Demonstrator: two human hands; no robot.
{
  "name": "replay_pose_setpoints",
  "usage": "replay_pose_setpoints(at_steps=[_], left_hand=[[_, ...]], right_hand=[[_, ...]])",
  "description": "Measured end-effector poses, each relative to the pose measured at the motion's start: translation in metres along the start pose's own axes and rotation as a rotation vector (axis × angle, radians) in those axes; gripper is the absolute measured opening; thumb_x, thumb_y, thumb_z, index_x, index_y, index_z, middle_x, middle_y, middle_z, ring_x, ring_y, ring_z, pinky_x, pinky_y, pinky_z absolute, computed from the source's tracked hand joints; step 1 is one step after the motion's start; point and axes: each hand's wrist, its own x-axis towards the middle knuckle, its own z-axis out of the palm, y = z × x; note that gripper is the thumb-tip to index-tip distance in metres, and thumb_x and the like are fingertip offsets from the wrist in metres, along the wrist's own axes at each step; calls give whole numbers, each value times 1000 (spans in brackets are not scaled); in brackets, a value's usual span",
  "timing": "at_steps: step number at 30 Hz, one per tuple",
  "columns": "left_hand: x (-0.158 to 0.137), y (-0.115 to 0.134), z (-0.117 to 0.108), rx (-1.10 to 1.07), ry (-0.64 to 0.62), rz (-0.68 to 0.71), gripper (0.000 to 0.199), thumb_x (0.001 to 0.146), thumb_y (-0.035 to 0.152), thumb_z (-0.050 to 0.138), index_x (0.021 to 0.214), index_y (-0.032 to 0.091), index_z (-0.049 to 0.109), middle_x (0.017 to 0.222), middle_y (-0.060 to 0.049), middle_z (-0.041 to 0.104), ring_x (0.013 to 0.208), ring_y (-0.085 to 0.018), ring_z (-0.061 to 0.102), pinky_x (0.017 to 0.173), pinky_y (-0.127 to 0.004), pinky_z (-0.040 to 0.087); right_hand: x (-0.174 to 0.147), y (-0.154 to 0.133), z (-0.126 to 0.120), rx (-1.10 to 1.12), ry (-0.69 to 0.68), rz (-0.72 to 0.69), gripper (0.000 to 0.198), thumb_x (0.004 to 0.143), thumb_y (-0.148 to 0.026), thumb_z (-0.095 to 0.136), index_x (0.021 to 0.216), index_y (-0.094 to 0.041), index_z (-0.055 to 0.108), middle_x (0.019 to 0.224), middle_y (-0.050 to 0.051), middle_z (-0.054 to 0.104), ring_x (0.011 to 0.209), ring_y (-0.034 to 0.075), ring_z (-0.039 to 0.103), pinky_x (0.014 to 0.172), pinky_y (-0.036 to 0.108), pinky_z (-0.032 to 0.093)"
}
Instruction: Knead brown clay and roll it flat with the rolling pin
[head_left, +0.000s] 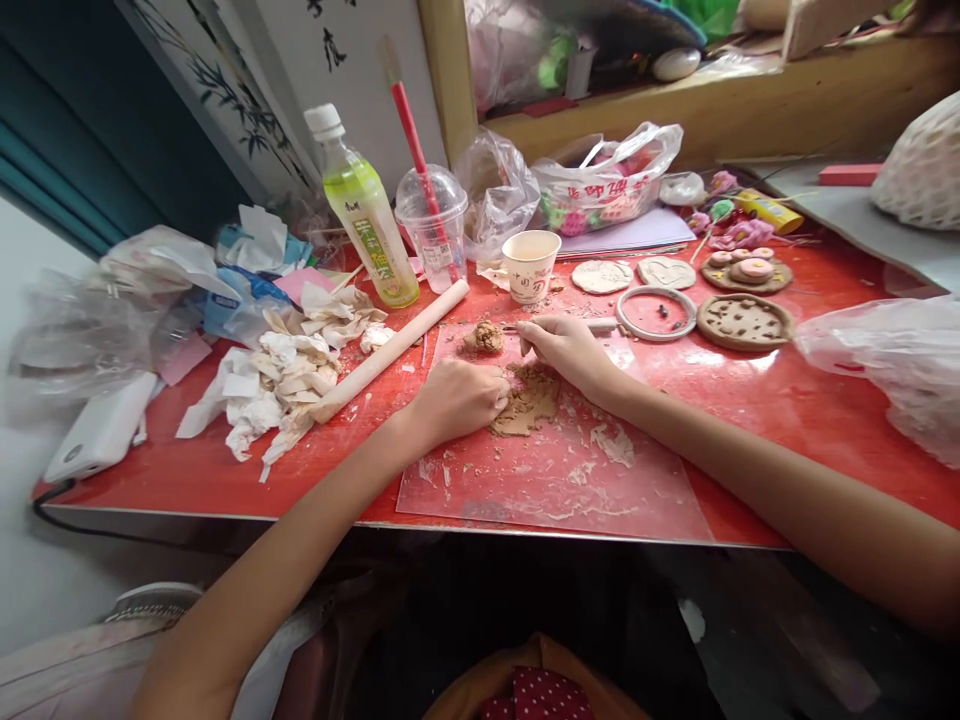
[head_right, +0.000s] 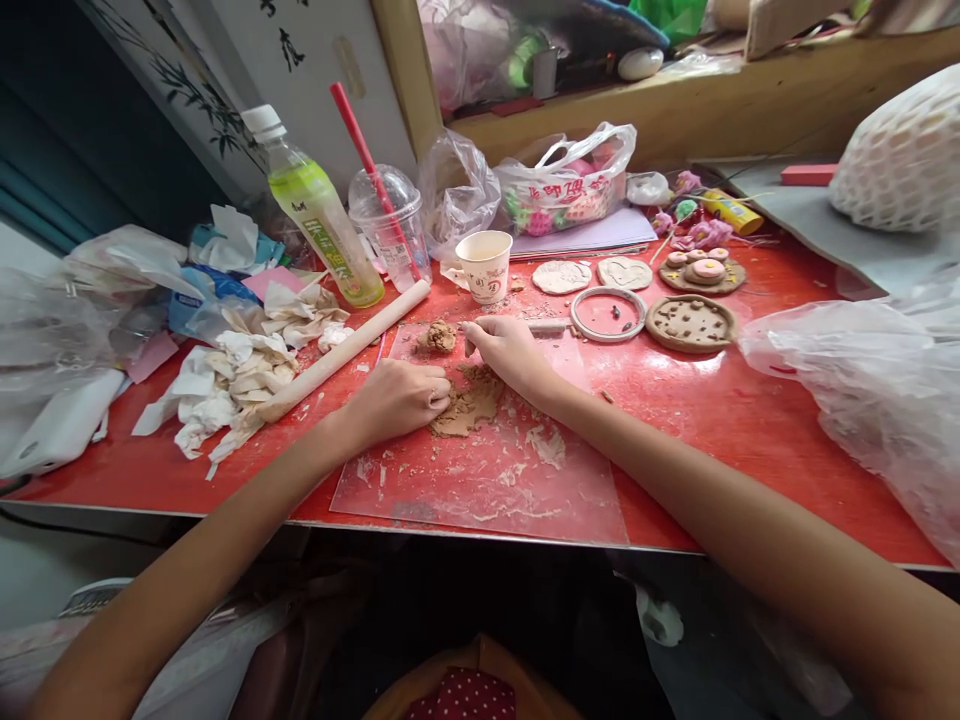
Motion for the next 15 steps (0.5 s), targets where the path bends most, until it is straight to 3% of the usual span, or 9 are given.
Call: replay_pose_setpoints(at_steps=[4, 8, 11, 15], left_hand=[[-9, -7, -16, -43, -74, -12, 29, 82, 19, 45, 53, 16, 51, 58, -1, 56, 52, -10, 41, 49, -28, 18], [-39, -13, -34, -94, -150, -64, 33, 80, 15, 44, 47, 15, 45, 51, 1, 49, 48, -9, 36, 50, -27, 20], [-54, -10, -31, -115, -204, -82, 32, 78, 15, 44, 46, 15, 44, 51, 1, 49, 48, -8, 36, 49, -27, 18], [-50, -4, -19, -126, -188, -92, 32, 81, 18, 44, 49, 15, 46, 54, 1, 52, 50, -9, 38, 49, -28, 16]], right_hand=[[-3, 3, -5, 90, -21, 10, 33, 85, -36, 43, 59, -17, 50, 50, -5, 36, 48, 8, 33, 50, 24, 28], [-4, 6, -7, 96, -50, 21, 35, 86, -39, 43, 60, -17, 51, 50, -5, 35, 46, 8, 31, 49, 24, 26], [-3, 5, -6, 80, -52, 21, 35, 86, -39, 43, 60, -17, 51, 49, -6, 34, 46, 7, 30, 49, 24, 25], [-3, 5, -5, 75, -52, 23, 35, 86, -37, 43, 59, -17, 51, 47, -6, 33, 45, 7, 29, 48, 24, 24]])
